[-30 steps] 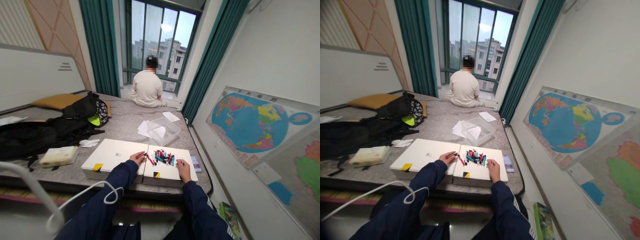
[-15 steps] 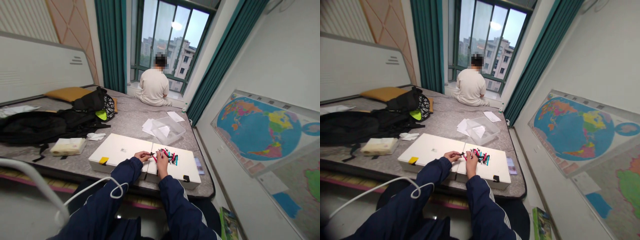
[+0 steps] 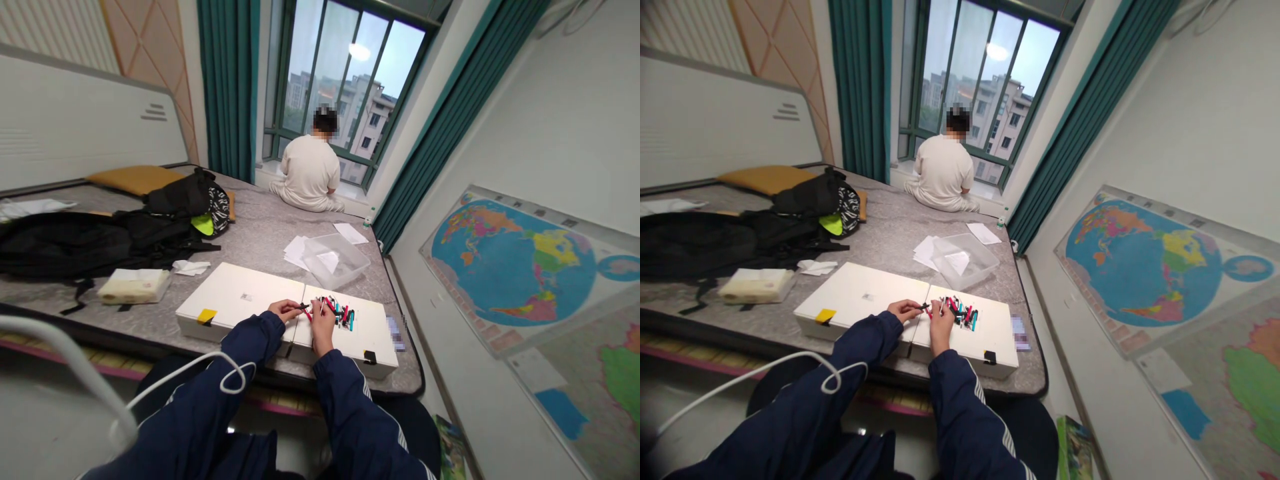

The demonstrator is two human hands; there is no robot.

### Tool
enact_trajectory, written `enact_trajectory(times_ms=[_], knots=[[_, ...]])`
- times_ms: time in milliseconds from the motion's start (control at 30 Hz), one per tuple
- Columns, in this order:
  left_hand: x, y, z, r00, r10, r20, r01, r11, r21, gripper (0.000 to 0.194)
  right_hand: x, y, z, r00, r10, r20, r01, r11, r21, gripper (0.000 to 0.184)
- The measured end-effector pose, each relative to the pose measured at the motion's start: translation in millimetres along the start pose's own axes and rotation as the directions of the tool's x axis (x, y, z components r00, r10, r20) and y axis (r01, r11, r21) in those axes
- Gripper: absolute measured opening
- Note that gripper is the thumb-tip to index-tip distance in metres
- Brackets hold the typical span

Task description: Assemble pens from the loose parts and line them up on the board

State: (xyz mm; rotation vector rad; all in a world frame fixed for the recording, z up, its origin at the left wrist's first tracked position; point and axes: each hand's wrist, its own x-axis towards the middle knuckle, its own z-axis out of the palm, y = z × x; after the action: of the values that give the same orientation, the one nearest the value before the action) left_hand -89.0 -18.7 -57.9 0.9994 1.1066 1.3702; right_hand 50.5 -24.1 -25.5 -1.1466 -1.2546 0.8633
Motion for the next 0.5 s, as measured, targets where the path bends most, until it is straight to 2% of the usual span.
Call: enact_trajectory(times_ms=[233,433,500], knots=[[-0.1,2.0,0.0,1.0,-0.015,-0.001,0.015,1.0,-0.022,0.026,0.7,4.9,2.8,0.999,0.025,0.025,-0.025,1.0,-0.014,0.038],[0.0,-0.3,2.4,0.999,0.015,0.031,-0.015,1.0,-0.021,0.03,-2.5,-1.9,7.9,0.975,0.033,0.219,-0.031,0.999,-0.01,0.04],[0.5,-1.9,3.3,0.999,0.026,0.047,-0.025,1.0,-0.017,0.03,-0.5,-5.0,5.6,0.973,0.034,0.229,-0.031,0.999,-0.018,0.041]])
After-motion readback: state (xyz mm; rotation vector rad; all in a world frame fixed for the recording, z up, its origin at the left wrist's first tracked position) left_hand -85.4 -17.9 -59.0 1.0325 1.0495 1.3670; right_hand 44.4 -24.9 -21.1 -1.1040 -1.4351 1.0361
